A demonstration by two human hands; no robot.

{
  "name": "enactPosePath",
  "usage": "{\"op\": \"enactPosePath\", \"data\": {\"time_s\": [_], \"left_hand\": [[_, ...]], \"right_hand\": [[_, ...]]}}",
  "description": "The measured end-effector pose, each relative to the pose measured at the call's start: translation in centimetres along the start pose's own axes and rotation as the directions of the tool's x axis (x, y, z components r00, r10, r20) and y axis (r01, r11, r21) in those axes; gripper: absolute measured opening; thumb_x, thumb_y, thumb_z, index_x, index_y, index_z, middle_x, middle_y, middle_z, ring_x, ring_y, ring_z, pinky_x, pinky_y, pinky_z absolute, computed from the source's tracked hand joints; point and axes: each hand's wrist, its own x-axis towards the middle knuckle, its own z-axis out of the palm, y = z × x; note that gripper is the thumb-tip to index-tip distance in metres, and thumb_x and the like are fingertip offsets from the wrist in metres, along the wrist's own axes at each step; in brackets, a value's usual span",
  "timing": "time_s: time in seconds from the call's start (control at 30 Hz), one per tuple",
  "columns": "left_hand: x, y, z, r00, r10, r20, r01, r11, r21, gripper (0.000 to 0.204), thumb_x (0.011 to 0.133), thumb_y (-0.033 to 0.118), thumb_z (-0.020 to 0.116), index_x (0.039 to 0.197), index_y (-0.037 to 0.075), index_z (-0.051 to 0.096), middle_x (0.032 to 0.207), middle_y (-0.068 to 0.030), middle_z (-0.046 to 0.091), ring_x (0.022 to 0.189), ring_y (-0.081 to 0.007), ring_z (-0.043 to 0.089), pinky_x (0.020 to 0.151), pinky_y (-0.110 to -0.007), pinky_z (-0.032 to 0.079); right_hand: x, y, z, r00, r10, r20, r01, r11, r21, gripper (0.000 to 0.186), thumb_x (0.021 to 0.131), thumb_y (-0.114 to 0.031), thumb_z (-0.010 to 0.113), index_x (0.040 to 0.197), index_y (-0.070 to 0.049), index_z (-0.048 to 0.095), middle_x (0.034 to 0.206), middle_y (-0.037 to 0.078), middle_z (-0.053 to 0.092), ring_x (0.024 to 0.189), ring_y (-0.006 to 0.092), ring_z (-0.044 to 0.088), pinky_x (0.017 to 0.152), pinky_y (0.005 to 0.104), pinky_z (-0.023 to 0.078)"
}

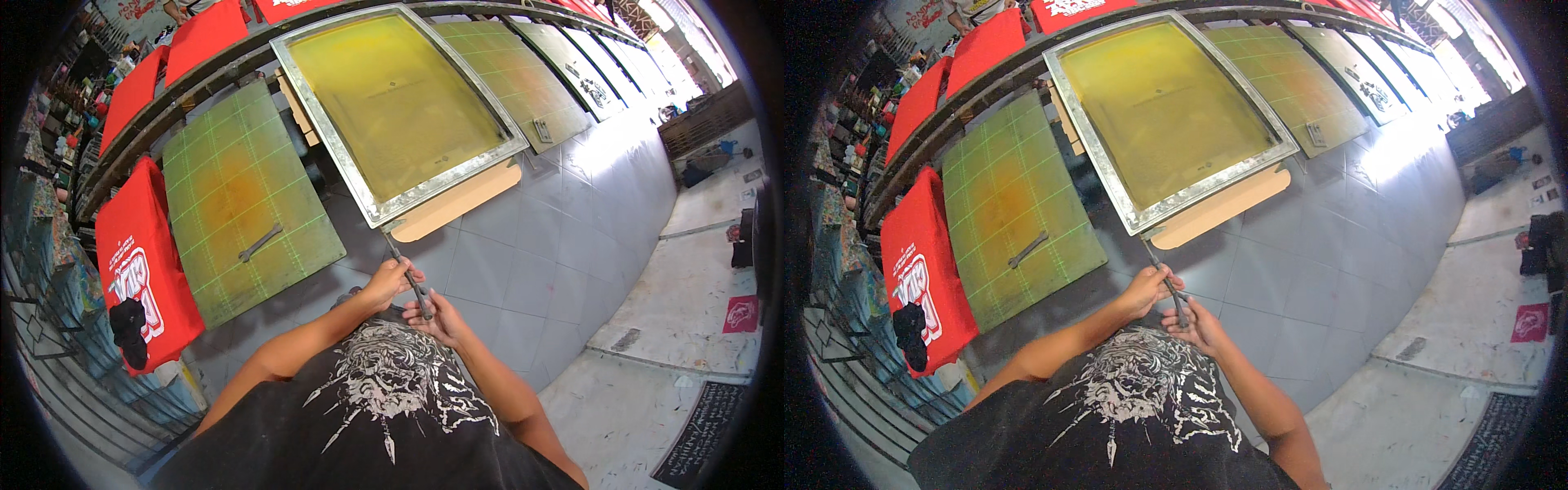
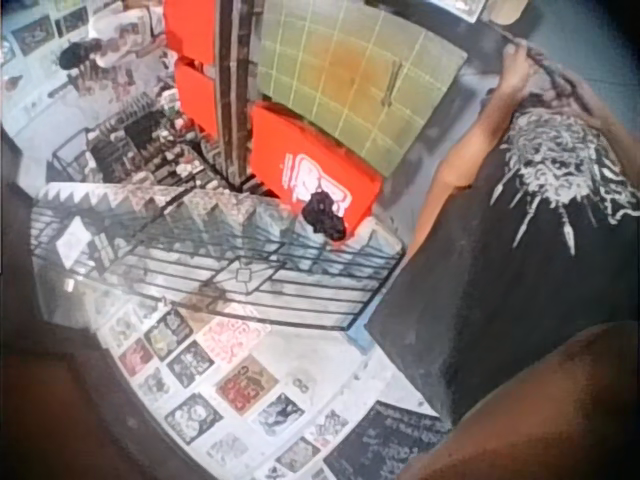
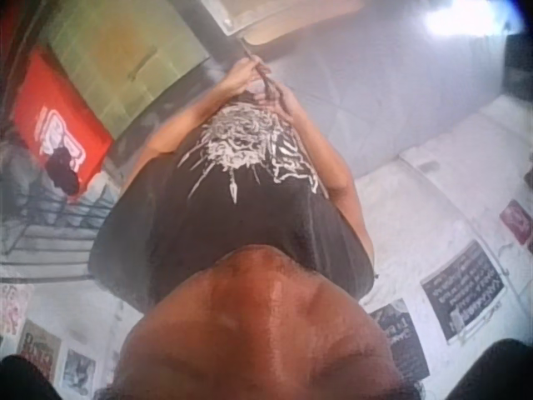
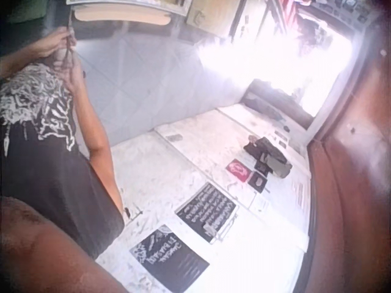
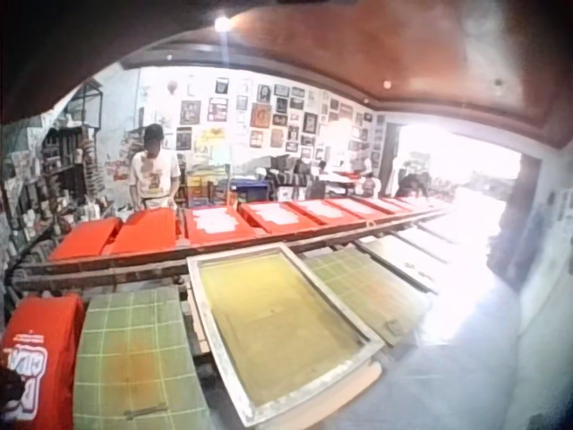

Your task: The person prepares a screen printing frame by using a tool to adjust the frame on the station, picking up small metal pieces from a printing board, and then positioning a cardboard piece on the station.

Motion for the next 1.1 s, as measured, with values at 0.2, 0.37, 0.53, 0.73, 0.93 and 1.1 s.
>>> {"op": "enactPosePath", "data": {"time_s": [0.2, 0.37, 0.53, 0.73, 0.93, 1.1], "left_hand": [[-0.9, 1.0, 0.5, 0.998, -0.057, 0.007, 0.058, 0.998, -0.029, 0.022, 0.100, 0.026, 0.041, 0.094, 0.007, 0.049, 0.093, -0.0104, 0.060, 0.093, -0.0237, 0.063, 0.084, -0.036, 0.051], [-0.9, 1.3, -0.3, 0.998, -0.068, 0.015, 0.068, 0.997, 0.037, 0.022, 0.100, 0.026, 0.041, 0.093, 0.007, 0.050, 0.089, -0.0079, 0.060, 0.089, -0.0220, 0.063, 0.081, -0.035, 0.052], [-0.7, 1.1, -0.2, 0.996, -0.090, -0.003, 0.090, 0.995, 0.048, 0.024, 0.100, 0.028, 0.044, 0.093, 0.006, 0.050, 0.090, -0.0078, 0.060, 0.088, -0.0210, 0.063, 0.080, -0.034, 0.053], [-0.8, 0.9, -0.3, 0.998, -0.064, 0.015, 0.064, 0.998, 0.027, 0.027, 0.099, 0.031, 0.046, 0.095, 0.006, 0.052, 0.096, -0.0105, 0.061, 0.094, -0.0221, 0.063, 0.085, -0.035, 0.052], [-0.5, 0.6, -0.2, 0.998, -0.050, 0.026, 0.050, 0.999, -0.007, 0.027, 0.099, 0.031, 0.045, 0.095, 0.005, 0.052, 0.102, -0.0130, 0.061, 0.102, -0.0229, 0.060, 0.091, -0.038, 0.049], [-0.7, 0.7, -0.3, 0.997, -0.051, 0.058, 0.053, 0.998, -0.034, 0.026, 0.100, 0.028, 0.044, 0.098, 0.004, 0.053, 0.107, -0.0148, 0.061, 0.109, -0.0249, 0.058, 0.094, -0.038, 0.047]], "right_hand": [[-0.3, 4.0, 0.1, 0.616, -0.787, -0.037, 0.218, 0.215, -0.952, 0.040, 0.071, -0.017, 0.077, 0.103, -0.004, 0.056, 0.095, 0.014, 0.061, 0.082, 0.0295, 0.060, 0.073, 0.0360, 0.047], [0.0, 2.7, 1.6, 0.360, -0.922, 0.140, 0.286, -0.034, -0.958, 0.027, 0.075, -0.014, 0.072, 0.096, -0.005, 0.059, 0.088, 0.014, 0.062, 0.080, 0.0316, 0.058, 0.070, 0.0383, 0.046], [1.8, 2.4, 0.8, 0.438, -0.883, 0.168, 0.294, -0.036, -0.955, 0.011, 0.080, -0.010, 0.065, 0.087, -0.003, 0.062, 0.086, 0.014, 0.064, 0.078, 0.0345, 0.059, 0.067, 0.0411, 0.046], [2.9, 2.3, 1.4, 0.418, -0.903, 0.101, 0.384, 0.075, -0.920, 0.013, 0.085, -0.013, 0.061, 0.088, -0.001, 0.061, 0.075, 0.015, 0.060, 0.063, 0.0324, 0.056, 0.057, 0.0402, 0.043], [0.5, 1.7, 4.2, 0.269, -0.946, 0.183, 0.437, -0.050, -0.898, 0.018, 0.088, -0.018, 0.061, 0.083, -0.001, 0.061, 0.061, 0.012, 0.056, 0.054, 0.0262, 0.052, 0.052, 0.0354, 0.041], [0.7, 1.7, 2.9, 0.455, -0.887, 0.081, 0.394, 0.119, -0.911, 0.019, 0.090, -0.020, 0.060, 0.085, -0.002, 0.063, 0.059, 0.006, 0.056, 0.051, 0.0149, 0.051, 0.047, 0.0303, 0.039]]}}
